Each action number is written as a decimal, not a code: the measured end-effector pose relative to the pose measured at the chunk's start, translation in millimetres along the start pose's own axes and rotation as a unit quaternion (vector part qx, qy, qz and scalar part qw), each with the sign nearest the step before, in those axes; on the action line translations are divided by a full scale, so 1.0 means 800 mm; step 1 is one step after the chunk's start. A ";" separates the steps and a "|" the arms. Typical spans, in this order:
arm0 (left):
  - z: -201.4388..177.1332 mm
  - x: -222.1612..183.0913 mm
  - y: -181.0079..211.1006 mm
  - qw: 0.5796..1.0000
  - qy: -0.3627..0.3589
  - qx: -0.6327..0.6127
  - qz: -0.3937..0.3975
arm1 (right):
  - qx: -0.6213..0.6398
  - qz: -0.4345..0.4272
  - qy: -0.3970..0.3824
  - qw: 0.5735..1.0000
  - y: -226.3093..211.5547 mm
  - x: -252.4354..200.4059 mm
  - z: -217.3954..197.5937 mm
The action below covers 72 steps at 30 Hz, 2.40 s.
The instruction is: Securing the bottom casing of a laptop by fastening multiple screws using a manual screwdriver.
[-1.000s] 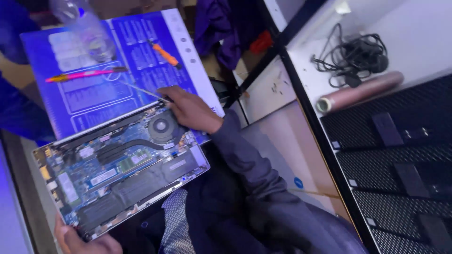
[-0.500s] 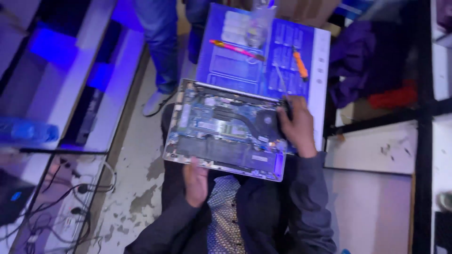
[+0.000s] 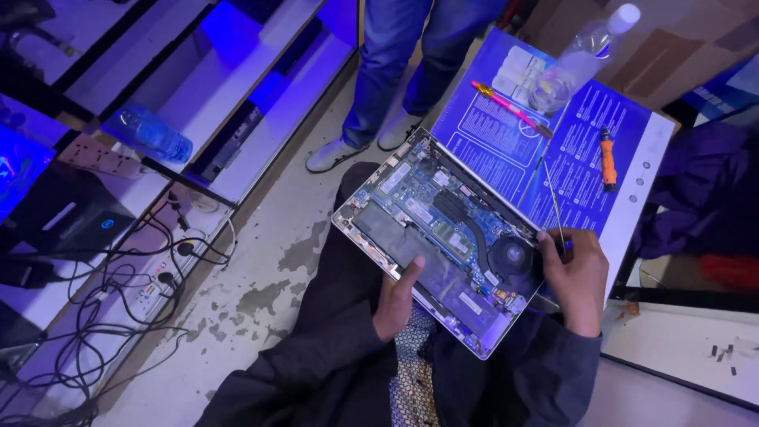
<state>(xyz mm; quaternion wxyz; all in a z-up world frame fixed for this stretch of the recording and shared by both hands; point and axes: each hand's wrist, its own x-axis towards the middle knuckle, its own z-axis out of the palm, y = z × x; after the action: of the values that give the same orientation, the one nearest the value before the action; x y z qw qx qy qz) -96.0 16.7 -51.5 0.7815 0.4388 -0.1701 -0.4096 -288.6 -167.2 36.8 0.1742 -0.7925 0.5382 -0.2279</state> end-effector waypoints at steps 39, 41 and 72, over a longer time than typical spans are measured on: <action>-0.083 0.035 0.073 0.989 -0.099 -0.104 0.037 | 0.571 0.117 0.023 0.812 -0.070 -0.044 -0.005; -0.088 0.040 0.070 0.988 -0.099 -0.116 0.028 | 0.584 0.115 0.048 0.802 -0.072 -0.048 0.006; -0.084 0.081 0.179 0.897 -0.069 -0.372 -0.228 | 0.508 0.057 -0.014 0.859 -0.191 -0.139 0.084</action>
<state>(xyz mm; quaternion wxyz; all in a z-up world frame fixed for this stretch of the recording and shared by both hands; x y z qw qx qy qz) 55.8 42.4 23.2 0.7593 0.1135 0.0462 -0.6391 -168.5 -6.6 41.4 0.5728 -0.5650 0.3893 -0.4484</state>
